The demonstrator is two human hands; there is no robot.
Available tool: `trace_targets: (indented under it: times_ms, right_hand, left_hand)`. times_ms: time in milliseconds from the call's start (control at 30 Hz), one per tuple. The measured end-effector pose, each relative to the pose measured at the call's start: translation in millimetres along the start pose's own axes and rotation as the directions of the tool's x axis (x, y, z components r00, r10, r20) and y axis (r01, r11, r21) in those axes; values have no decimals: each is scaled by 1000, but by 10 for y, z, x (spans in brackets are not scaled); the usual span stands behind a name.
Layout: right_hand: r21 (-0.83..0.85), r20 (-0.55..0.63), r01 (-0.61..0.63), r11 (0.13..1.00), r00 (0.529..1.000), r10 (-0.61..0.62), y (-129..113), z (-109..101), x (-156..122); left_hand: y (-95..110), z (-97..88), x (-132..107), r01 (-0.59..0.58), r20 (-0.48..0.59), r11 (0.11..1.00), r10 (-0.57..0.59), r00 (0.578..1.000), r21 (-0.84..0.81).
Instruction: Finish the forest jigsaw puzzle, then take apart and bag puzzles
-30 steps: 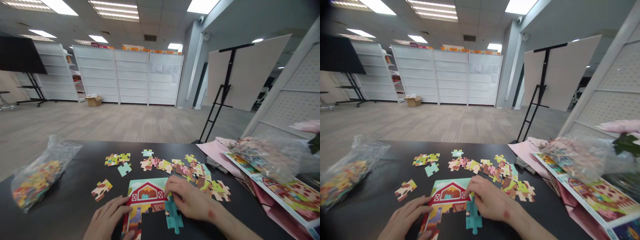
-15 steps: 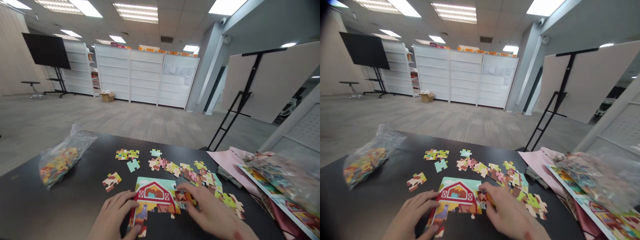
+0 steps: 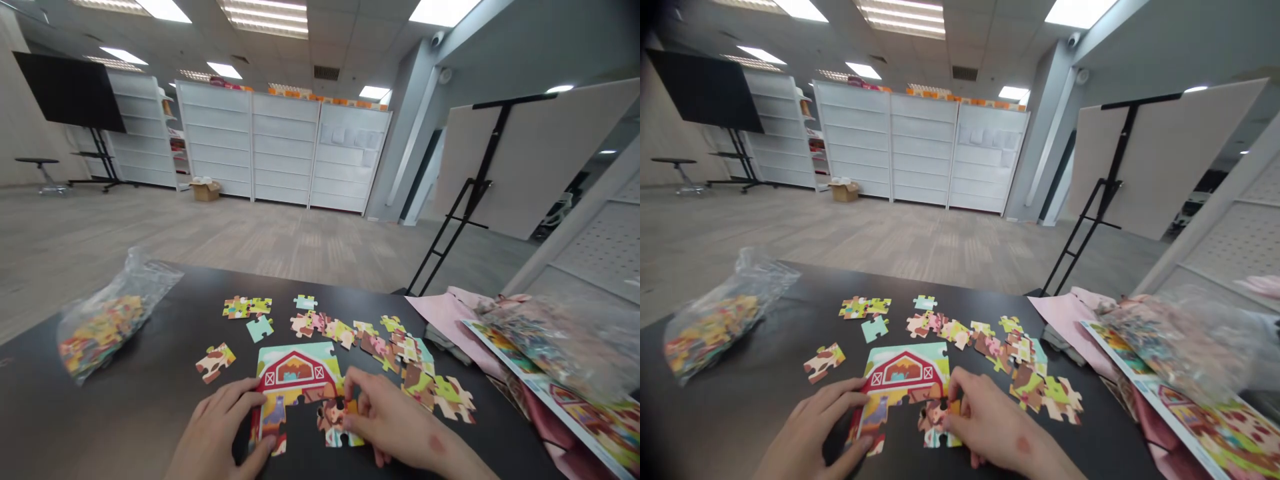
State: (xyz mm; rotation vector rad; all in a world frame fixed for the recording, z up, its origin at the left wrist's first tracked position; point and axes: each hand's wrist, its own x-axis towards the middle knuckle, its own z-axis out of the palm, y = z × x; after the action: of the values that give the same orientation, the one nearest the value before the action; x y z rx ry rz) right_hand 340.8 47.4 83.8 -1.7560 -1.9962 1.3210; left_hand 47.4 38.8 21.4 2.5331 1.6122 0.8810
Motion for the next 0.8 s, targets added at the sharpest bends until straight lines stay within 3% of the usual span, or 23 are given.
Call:
trace_targets:
  times_ms: [100,267,667,800]
  right_hand:
    - [-74,-37,-1,997,999,-1,-60,3,8]
    - [-362,-249,104,926,947,-203,-108,37,46]
    - [-370,-222,93,924,957,-186,-89,109,65]
    - [-411,-241,151,899,933,-266,-35,105,105]
  left_hand:
    - [-46,-12,19,-56,22,998,55,998,20]
    - [-60,-29,12,-57,43,998,56,998,32]
    - [-136,32,-17,-95,32,994,93,995,60]
    - [-160,53,-21,-98,38,992,95,995,80]
